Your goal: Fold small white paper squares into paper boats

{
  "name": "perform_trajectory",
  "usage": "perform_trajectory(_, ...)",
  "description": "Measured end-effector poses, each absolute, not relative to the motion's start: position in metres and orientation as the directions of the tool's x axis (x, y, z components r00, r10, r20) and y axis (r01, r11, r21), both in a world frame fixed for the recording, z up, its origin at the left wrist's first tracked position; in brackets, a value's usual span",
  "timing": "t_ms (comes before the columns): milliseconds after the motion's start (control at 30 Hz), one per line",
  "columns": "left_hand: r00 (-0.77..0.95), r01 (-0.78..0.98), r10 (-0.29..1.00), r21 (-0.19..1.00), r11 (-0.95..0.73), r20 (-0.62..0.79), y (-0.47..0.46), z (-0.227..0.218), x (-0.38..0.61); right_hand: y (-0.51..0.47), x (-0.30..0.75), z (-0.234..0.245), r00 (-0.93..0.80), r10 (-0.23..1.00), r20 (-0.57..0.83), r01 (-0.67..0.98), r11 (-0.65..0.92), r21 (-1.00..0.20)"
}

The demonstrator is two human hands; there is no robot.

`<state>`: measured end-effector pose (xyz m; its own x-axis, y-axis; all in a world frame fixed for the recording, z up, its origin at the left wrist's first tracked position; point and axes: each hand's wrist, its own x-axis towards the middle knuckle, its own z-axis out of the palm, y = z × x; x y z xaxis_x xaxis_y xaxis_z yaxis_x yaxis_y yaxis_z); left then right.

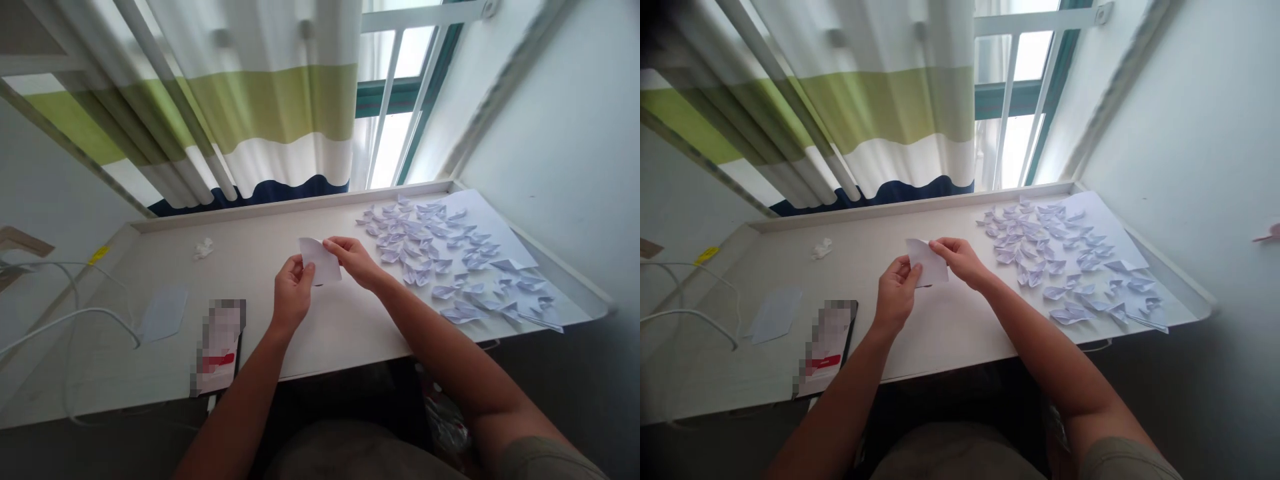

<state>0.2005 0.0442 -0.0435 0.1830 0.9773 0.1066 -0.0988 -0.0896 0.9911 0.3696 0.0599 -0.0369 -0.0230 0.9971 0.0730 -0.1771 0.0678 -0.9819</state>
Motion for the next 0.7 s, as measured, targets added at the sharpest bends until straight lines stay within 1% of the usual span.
perform_trajectory(100,0.173,-0.11,0.982,0.992,-0.062,0.08,0.059,-0.05,0.21,0.063,0.375,-0.053,0.006,0.998,0.063,-0.213,0.063,-0.975)
perform_trajectory(167,0.172,-0.122,0.983,0.992,-0.04,0.061,0.063,-0.054,0.209,0.062,0.373,-0.059,-0.032,0.998,0.056,-0.218,0.048,-0.975)
perform_trajectory(267,0.159,-0.134,0.987,0.991,-0.008,0.03,0.064,-0.059,0.205,0.06,0.369,-0.062,-0.069,0.993,0.094,-0.23,0.076,-0.97)
perform_trajectory(367,0.136,-0.108,0.99,0.994,-0.016,0.031,0.067,-0.06,0.202,0.06,0.368,-0.063,-0.028,0.996,0.09,-0.267,0.08,-0.96)
perform_trajectory(433,0.136,-0.059,0.99,0.998,-0.039,0.046,0.067,-0.056,0.2,0.059,0.369,-0.063,-0.001,0.997,0.079,-0.264,0.076,-0.961)
perform_trajectory(500,0.162,0.041,0.985,0.997,-0.067,0.06,0.063,-0.048,0.195,0.057,0.369,-0.062,0.015,0.997,0.078,-0.246,0.079,-0.966)
perform_trajectory(567,0.214,0.204,0.973,0.971,-0.126,0.082,0.054,-0.035,0.183,0.053,0.368,-0.06,0.029,0.997,0.073,-0.238,0.078,-0.968)
perform_trajectory(633,0.259,0.392,0.959,0.895,-0.215,0.117,0.043,-0.021,0.159,0.05,0.366,-0.058,0.035,0.997,0.062,-0.245,0.068,-0.967)
perform_trajectory(700,0.236,0.576,0.956,0.767,-0.283,0.176,0.034,-0.011,0.123,0.047,0.364,-0.056,0.017,0.999,0.047,-0.249,0.05,-0.967)
